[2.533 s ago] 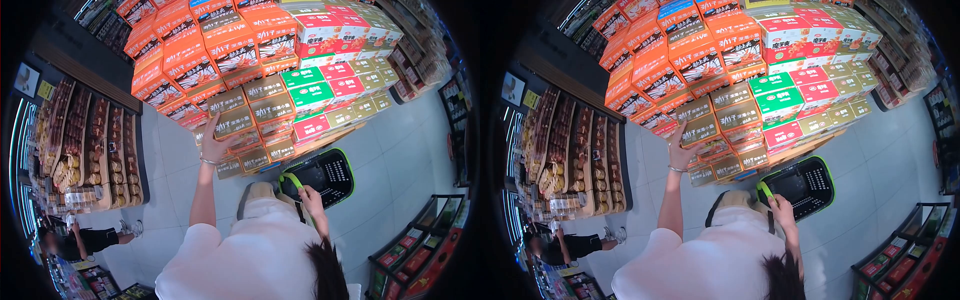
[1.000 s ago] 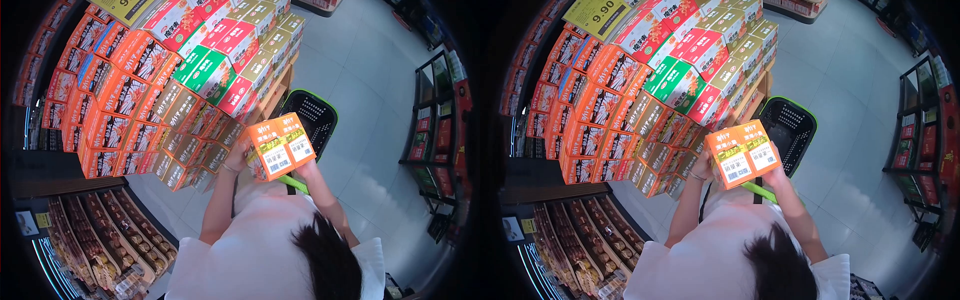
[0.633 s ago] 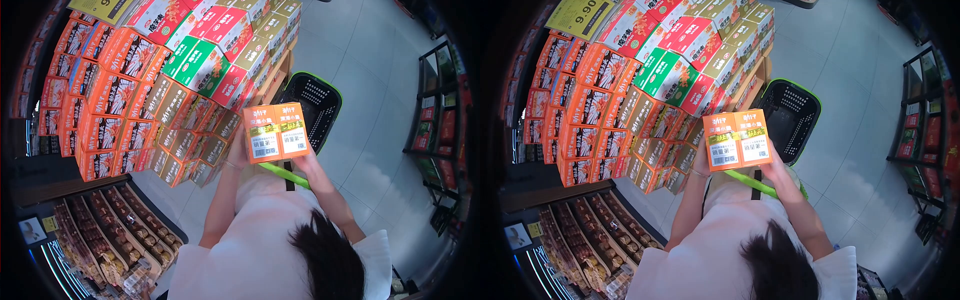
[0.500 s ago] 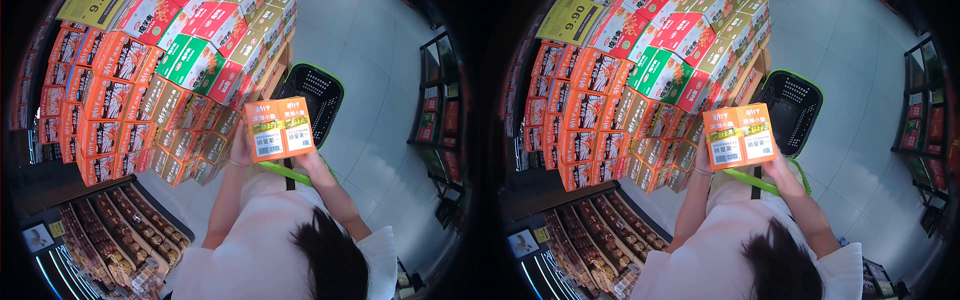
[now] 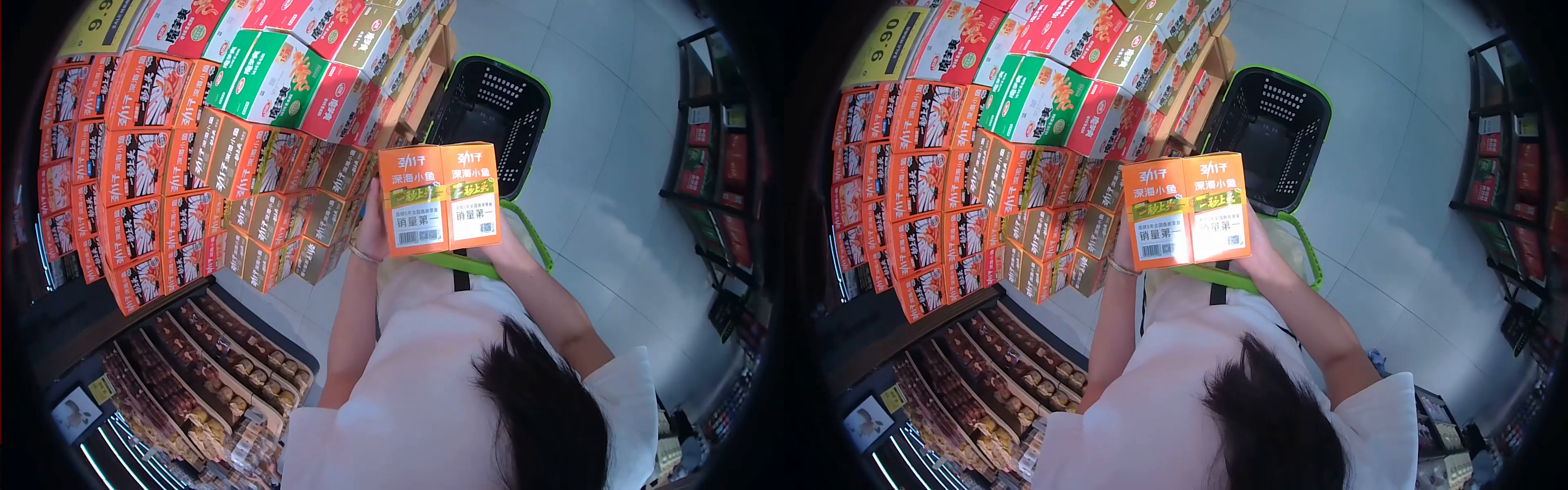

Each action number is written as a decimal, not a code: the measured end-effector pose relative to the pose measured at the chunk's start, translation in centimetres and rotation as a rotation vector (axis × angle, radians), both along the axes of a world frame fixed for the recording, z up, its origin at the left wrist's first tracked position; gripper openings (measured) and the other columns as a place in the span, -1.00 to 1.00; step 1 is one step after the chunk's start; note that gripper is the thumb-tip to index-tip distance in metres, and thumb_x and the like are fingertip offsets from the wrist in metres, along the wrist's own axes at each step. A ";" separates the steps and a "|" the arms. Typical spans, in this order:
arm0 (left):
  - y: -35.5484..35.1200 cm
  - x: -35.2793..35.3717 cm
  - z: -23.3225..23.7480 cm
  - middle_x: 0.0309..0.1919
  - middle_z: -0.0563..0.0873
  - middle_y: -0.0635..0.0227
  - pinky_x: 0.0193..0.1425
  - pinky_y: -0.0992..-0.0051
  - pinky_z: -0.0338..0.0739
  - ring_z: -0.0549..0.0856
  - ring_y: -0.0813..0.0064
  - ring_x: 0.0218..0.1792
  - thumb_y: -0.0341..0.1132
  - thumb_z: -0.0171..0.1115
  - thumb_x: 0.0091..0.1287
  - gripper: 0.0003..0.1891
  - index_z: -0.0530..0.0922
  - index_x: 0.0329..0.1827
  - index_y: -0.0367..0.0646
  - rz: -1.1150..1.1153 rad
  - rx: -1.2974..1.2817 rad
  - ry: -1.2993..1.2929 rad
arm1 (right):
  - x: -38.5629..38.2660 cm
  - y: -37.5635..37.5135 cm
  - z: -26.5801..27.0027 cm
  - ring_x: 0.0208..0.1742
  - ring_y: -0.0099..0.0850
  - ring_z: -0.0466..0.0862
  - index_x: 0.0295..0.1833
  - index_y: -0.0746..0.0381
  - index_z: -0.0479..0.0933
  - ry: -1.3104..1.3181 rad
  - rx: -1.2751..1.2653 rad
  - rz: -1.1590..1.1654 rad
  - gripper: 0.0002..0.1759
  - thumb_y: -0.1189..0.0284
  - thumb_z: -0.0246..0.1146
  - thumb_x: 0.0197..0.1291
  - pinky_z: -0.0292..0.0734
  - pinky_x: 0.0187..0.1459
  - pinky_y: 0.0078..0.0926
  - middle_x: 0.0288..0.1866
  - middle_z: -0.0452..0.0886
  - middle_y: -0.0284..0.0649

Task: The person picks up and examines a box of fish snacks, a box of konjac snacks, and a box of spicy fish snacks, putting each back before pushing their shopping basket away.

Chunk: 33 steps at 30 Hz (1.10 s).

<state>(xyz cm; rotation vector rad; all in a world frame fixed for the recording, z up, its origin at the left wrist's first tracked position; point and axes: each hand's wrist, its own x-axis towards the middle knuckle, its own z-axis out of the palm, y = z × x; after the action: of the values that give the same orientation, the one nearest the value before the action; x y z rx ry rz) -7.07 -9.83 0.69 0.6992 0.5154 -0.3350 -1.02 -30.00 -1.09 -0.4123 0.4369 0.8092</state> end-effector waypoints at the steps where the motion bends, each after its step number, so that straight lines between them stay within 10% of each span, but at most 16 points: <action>1: 0.0 0.0 -0.1 0.26 0.56 0.25 0.26 0.33 0.57 0.59 0.36 0.24 0.27 -0.34 0.51 -0.31 0.28 0.45 -0.05 -0.022 0.068 0.000 | 0.0 -0.1 -0.1 0.18 -0.33 0.62 0.33 0.24 0.37 0.033 -0.039 0.008 -0.54 0.19 0.01 0.48 0.59 0.19 -0.26 0.24 0.55 -0.17; 15: -0.6 0.3 1.4 0.23 0.58 0.26 0.17 0.37 0.63 0.63 0.36 0.18 0.33 -0.36 0.47 -0.24 0.33 0.41 -0.10 -0.052 0.186 0.074 | -0.6 -0.4 2.4 0.20 -0.22 0.61 0.37 0.25 0.32 -0.191 -0.110 0.079 -0.47 0.15 0.03 0.46 0.55 0.22 -0.14 0.33 0.48 -0.11; 20: 1.2 -2.4 -3.7 0.19 0.61 0.27 0.04 0.40 0.70 0.69 0.39 0.10 0.12 -0.05 0.49 -0.42 0.38 0.38 -0.12 0.058 -0.218 -0.211 | -0.6 -0.5 -1.5 0.17 -0.25 0.63 0.31 0.25 0.43 0.291 0.255 0.021 -0.50 0.15 0.10 0.43 0.53 0.24 -0.16 0.23 0.58 -0.12; 25: 1.3 -4.0 -5.5 0.22 0.60 0.18 0.02 0.22 0.71 0.68 0.23 0.11 0.13 0.00 0.44 -0.40 0.40 0.36 -0.11 0.276 -0.333 -0.251 | -0.7 -1.2 -4.2 -0.32 -0.59 0.70 -0.30 0.10 0.53 0.306 0.154 0.086 -0.75 0.21 0.17 0.41 0.67 -0.17 -0.54 -0.34 0.72 -0.39; 29: 0.5 -4.0 -4.5 0.22 0.60 0.18 0.03 0.21 0.71 0.68 0.23 0.11 0.13 -0.01 0.44 -0.40 0.40 0.36 -0.11 0.312 -0.348 -0.280 | -0.8 -1.6 -5.2 -0.37 -0.58 0.67 -0.23 0.12 0.56 0.315 0.174 0.086 -0.76 0.20 0.16 0.42 0.62 -0.25 -0.56 -0.34 0.72 -0.38; 31: 0.4 -4.1 -4.5 0.23 0.60 0.18 0.03 0.21 0.70 0.68 0.22 0.11 0.14 -0.01 0.44 -0.40 0.40 0.36 -0.11 0.326 -0.355 -0.287 | -0.7 -1.5 -5.3 0.11 -0.26 0.66 0.22 0.25 0.51 0.276 0.144 0.103 -0.51 0.14 0.19 0.34 0.54 0.22 -0.17 0.16 0.63 -0.11; 33: 0.3 -4.0 -4.5 0.23 0.60 0.18 0.03 0.21 0.70 0.68 0.22 0.11 0.14 -0.02 0.44 -0.40 0.40 0.36 -0.11 0.336 -0.358 -0.294 | -0.5 -1.8 -4.2 0.10 -0.27 0.66 0.21 0.24 0.52 0.256 0.102 0.119 -0.52 0.14 0.19 0.34 0.54 0.21 -0.19 0.15 0.64 -0.14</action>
<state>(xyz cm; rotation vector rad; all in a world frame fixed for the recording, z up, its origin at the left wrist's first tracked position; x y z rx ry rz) -11.11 -9.50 -3.83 0.2977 0.2743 -0.0038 -1.57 -31.76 -5.33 -0.2414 0.6098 1.0004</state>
